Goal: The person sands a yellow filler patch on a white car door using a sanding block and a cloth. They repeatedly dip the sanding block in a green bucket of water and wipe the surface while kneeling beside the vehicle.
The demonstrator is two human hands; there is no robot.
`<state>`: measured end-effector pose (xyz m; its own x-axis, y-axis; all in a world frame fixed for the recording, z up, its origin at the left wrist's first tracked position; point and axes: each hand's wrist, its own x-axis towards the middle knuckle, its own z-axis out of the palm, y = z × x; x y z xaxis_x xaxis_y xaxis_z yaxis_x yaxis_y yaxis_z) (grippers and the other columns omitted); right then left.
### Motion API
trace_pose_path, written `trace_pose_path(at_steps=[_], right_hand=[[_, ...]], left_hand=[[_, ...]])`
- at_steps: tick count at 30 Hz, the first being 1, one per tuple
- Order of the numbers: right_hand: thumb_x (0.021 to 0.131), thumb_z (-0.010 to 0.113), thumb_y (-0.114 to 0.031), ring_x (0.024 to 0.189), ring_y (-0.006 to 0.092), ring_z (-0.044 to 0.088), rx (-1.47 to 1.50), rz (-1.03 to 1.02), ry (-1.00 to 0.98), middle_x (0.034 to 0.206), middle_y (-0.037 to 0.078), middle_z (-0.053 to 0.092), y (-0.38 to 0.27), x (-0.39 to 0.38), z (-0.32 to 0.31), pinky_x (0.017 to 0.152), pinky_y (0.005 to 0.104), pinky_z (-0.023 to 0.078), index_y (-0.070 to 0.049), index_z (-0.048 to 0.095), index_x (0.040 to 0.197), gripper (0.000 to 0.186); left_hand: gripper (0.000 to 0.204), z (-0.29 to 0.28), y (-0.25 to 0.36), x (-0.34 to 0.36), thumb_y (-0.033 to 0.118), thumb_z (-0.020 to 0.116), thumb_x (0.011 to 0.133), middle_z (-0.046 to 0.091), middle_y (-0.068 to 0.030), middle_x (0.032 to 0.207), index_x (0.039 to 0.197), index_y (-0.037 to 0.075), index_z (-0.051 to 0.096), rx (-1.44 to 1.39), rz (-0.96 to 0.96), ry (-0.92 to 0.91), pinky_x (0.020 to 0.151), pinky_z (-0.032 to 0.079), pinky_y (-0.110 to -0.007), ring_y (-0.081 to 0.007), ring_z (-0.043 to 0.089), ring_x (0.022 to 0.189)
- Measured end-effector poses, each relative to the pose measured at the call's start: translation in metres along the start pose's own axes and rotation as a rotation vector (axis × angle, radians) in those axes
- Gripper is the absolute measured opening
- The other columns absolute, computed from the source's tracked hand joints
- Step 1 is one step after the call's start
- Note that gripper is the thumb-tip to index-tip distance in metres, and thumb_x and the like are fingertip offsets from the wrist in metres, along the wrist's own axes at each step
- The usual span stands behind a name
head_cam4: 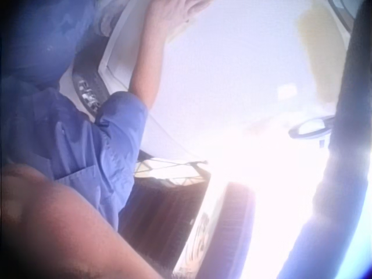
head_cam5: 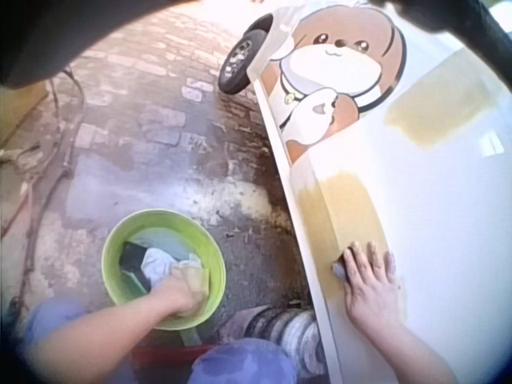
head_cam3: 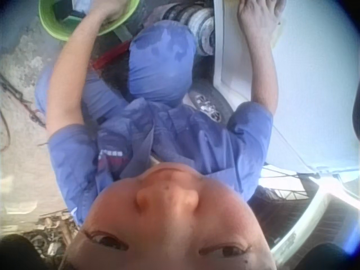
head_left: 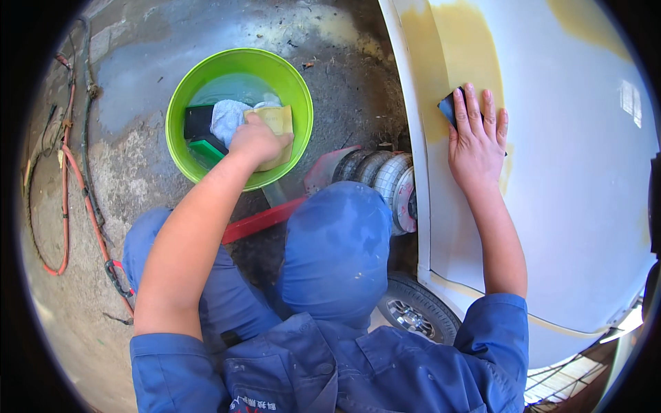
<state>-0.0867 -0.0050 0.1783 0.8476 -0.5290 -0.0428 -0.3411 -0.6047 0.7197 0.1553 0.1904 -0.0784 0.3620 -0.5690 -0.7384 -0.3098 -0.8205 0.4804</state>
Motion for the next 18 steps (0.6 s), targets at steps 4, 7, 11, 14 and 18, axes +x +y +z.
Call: trace_pose_path(at_steps=[4, 7, 11, 14, 18], right_hand=[[0.104, 0.063, -0.031, 0.166, 0.0244, 0.023, 0.002, -0.002, 0.003, 0.175, -0.004, 0.037, 0.001, -0.001, 0.000, 0.135, 0.0531, 0.010, -0.024, 0.042, 0.168, 0.068], [0.103, 0.064, -0.031, 0.165, 0.0252, 0.024, -0.003, -0.006, 0.007, 0.175, -0.003, 0.037, 0.001, 0.000, 0.001, 0.135, 0.0537, 0.011, -0.024, 0.042, 0.167, 0.068], [0.103, 0.065, -0.029, 0.165, 0.0257, 0.024, -0.002, -0.007, 0.001, 0.175, -0.003, 0.038, 0.002, 0.002, 0.003, 0.134, 0.0544, 0.011, -0.023, 0.042, 0.167, 0.069], [0.103, 0.065, -0.028, 0.165, 0.0259, 0.025, 0.019, -0.036, 0.052, 0.175, -0.002, 0.038, 0.003, -0.003, 0.002, 0.134, 0.0543, 0.011, -0.023, 0.042, 0.167, 0.068], [0.104, 0.064, -0.031, 0.165, 0.0264, 0.026, -0.028, -0.023, 0.013, 0.174, -0.002, 0.039, -0.001, 0.005, -0.001, 0.134, 0.0543, 0.011, -0.023, 0.043, 0.167, 0.066]], left_hand=[[0.108, 0.011, -0.006, 0.006, 0.051, 0.085, 0.084, 0.062, -0.0325, 0.144, 0.152, -0.014, 0.031, -0.136, -0.013, 0.018, 0.109, 0.054, -0.044, -0.0432, 0.066, 0.130], [0.099, 0.014, -0.007, 0.008, 0.038, 0.088, 0.083, 0.064, -0.0328, 0.141, 0.150, -0.012, 0.036, -0.351, -0.076, 0.130, 0.107, 0.056, -0.044, -0.0438, 0.068, 0.126], [0.072, -0.007, -0.005, 0.004, 0.023, 0.085, 0.085, 0.070, -0.0279, 0.131, 0.142, -0.006, 0.052, -0.650, 0.064, 0.074, 0.099, 0.060, -0.044, -0.0396, 0.074, 0.114], [0.050, -0.036, 0.000, -0.007, 0.013, 0.074, 0.096, 0.073, -0.0177, 0.122, 0.141, -0.001, 0.056, -0.917, 0.127, 0.000, 0.085, 0.064, -0.043, -0.0271, 0.076, 0.103], [0.043, -0.061, 0.011, -0.021, 0.016, 0.067, 0.099, 0.073, -0.0171, 0.119, 0.137, -0.003, 0.059, -1.157, 0.209, -0.041, 0.089, 0.060, -0.042, -0.0275, 0.075, 0.102]])
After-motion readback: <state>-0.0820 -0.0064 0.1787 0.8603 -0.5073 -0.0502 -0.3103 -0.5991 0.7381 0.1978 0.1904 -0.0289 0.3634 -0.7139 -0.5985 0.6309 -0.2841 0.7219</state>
